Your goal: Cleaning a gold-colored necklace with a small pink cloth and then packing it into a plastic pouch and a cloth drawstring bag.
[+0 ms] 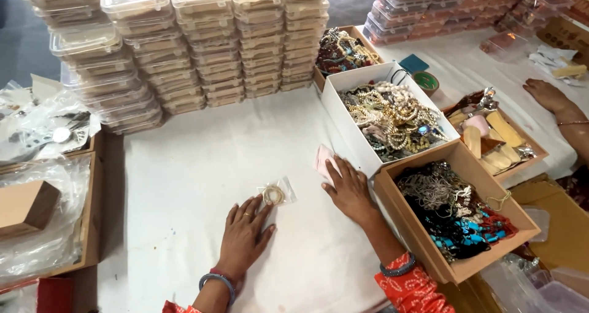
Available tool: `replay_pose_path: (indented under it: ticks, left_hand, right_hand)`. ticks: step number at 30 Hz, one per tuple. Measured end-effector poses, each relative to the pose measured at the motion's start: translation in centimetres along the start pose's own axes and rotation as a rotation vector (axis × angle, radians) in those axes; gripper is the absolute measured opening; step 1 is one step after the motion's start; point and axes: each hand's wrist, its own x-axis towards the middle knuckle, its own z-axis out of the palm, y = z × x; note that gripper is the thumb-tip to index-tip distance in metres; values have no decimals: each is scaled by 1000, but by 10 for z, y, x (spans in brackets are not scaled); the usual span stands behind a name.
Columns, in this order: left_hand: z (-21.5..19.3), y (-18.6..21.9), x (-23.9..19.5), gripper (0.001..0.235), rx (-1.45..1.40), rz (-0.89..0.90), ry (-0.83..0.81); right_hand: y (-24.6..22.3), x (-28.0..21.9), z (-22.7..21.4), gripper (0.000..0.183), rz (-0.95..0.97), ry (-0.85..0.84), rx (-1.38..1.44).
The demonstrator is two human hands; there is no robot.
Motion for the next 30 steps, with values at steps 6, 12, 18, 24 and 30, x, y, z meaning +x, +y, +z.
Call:
replay_pose_path:
  ticks: [6, 12, 18, 24, 30]
  left_hand:
    - [-1, 1, 1, 59, 20, 7, -29]
    - [2, -1, 0, 59, 19, 0, -31]
    - [2, 0, 1, 59, -3, -7, -36]
    - [2, 1, 2, 59, -9, -23, -7]
    - [0, -3, -5, 57, -47, -24, 47]
  right_hand:
    - [-8, -5, -10, 66, -15, 62, 1]
    - [-23, -27, -47, 47, 111, -130, 10]
    - [-23, -71, -107, 60, -24, -168, -33]
    - [-13, -94, -136, 47, -151, 0, 230]
    - [-47, -60, -96, 33, -172, -9, 388]
